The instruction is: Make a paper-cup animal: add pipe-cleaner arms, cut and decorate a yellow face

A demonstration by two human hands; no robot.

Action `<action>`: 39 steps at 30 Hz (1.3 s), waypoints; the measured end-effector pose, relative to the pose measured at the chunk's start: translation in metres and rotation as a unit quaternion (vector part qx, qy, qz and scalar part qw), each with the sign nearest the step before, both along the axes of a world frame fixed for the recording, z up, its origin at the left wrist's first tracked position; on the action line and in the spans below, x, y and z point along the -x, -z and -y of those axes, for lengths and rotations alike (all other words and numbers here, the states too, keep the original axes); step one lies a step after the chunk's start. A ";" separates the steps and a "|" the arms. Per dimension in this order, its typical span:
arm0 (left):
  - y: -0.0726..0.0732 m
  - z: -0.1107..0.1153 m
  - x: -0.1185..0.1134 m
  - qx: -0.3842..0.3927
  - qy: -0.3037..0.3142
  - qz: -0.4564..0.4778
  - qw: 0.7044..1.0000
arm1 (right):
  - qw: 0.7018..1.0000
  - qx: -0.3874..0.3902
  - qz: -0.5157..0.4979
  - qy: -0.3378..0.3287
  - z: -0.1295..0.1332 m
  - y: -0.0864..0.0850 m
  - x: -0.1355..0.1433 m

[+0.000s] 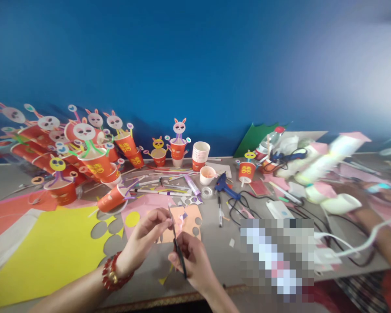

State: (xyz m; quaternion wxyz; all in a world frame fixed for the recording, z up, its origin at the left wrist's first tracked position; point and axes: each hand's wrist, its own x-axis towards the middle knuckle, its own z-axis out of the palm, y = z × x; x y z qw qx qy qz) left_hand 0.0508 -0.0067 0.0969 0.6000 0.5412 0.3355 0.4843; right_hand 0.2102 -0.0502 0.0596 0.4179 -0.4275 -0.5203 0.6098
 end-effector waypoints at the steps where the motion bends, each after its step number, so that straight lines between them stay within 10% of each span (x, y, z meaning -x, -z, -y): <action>1: 0.000 0.000 0.000 0.001 0.001 0.001 1.000 | 1.000 -0.002 0.003 0.000 0.000 0.000 0.000; 39: -0.010 -0.009 0.010 0.036 0.069 0.044 0.996 | 0.998 0.028 0.052 -0.026 -0.004 0.001 -0.014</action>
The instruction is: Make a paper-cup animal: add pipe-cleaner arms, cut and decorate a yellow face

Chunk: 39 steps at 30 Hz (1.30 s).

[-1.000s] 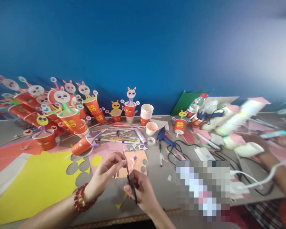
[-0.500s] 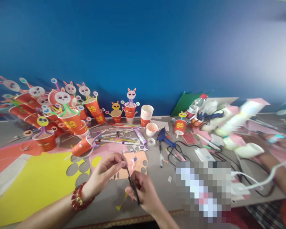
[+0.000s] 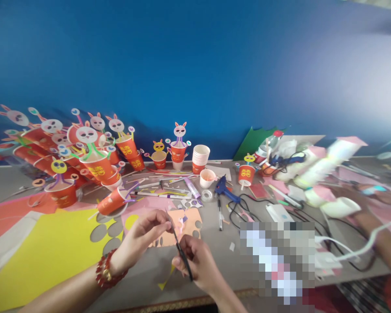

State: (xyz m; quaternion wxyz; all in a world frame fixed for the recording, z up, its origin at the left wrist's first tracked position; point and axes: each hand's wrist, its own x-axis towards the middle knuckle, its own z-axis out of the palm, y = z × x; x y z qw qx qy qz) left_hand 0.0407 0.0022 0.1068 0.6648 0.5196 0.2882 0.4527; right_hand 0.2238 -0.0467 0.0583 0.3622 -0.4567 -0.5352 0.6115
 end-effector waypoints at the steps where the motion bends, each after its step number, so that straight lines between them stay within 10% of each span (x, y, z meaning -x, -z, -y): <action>1: 0.000 0.000 0.000 0.000 0.000 -0.001 1.000 | 1.000 0.003 0.003 0.000 0.000 0.001 -0.001; 19: 0.000 0.000 0.002 -0.008 0.001 -0.033 0.999 | 0.999 0.020 0.049 0.012 0.001 0.006 -0.007; 26: 0.001 0.001 0.002 -0.012 0.010 -0.034 0.999 | 1.000 -0.026 0.007 0.014 -0.005 -0.019 -0.013; 39: -0.003 0.006 0.003 -0.208 -0.032 -0.203 0.956 | 0.984 -0.098 -0.075 0.130 -0.020 -0.040 0.012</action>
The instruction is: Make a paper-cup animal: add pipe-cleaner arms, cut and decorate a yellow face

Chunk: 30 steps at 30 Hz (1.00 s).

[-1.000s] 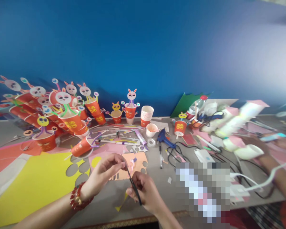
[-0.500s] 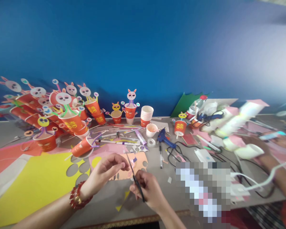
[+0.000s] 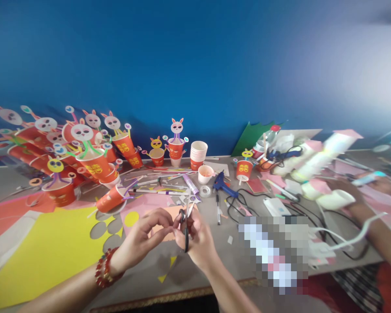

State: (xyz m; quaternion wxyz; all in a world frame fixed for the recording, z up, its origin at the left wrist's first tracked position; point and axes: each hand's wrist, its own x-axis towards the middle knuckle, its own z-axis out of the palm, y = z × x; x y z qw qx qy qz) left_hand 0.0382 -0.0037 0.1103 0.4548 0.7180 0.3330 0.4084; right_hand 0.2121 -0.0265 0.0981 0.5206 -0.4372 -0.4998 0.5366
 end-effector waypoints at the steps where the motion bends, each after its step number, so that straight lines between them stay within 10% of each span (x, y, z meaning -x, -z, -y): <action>1: 0.000 0.001 0.000 0.002 0.002 -0.002 1.000 | 1.000 0.005 -0.004 0.007 0.000 0.000 0.001; 17: 0.013 0.010 -0.006 0.058 -0.049 0.054 0.996 | 0.994 0.027 -0.033 0.096 0.007 0.007 0.016; 30: -0.001 0.001 -0.006 0.150 -0.012 0.160 0.976 | 0.982 0.119 0.034 -0.144 0.023 0.021 -0.010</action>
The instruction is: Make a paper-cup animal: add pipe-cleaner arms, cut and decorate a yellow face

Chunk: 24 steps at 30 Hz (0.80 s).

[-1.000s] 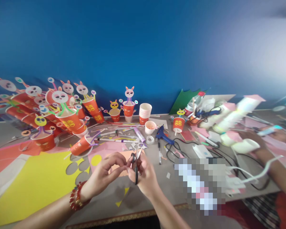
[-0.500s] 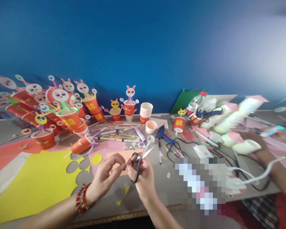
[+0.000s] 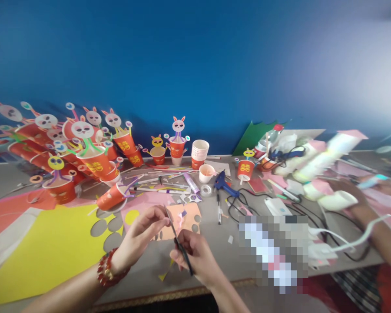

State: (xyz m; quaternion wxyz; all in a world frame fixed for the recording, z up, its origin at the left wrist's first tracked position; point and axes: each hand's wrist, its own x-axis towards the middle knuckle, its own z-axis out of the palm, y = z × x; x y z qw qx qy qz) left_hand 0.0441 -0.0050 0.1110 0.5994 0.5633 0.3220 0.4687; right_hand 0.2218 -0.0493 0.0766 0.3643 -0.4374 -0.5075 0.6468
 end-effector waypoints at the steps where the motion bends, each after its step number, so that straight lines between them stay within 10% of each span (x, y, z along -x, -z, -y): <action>1: 0.000 0.000 0.000 0.001 0.002 -0.003 1.000 | 1.000 0.000 -0.002 -0.002 0.001 -0.001 0.000; 24: -0.001 -0.001 0.002 0.000 0.018 -0.013 1.000 | 1.000 0.027 -0.006 -0.014 0.000 0.013 -0.008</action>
